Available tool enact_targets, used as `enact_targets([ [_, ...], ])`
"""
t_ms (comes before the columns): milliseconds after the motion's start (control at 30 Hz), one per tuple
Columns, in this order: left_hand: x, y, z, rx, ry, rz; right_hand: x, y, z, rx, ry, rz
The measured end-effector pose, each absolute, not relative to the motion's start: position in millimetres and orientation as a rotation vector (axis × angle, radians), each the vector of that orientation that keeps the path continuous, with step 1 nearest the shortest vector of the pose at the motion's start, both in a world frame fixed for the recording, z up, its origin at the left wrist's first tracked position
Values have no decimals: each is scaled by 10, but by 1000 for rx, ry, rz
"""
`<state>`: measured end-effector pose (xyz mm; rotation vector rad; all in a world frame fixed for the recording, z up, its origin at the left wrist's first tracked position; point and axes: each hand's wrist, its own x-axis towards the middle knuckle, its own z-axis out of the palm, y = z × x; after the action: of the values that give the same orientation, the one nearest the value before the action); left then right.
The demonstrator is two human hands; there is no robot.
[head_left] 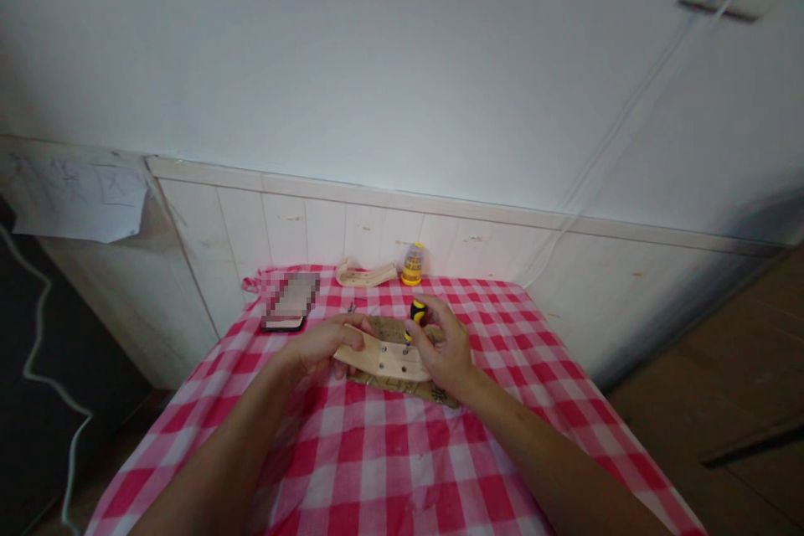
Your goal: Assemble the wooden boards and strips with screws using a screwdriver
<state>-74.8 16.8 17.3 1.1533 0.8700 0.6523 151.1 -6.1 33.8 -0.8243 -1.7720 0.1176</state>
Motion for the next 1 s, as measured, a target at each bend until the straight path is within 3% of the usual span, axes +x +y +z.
enact_targets([
  [333,-744,213,105,1140,839,695,1569,-108,387,-719,-1908,260],
  [1000,-724,193,143,1095,862,718,1482,-124,395,-712,-1849,13],
])
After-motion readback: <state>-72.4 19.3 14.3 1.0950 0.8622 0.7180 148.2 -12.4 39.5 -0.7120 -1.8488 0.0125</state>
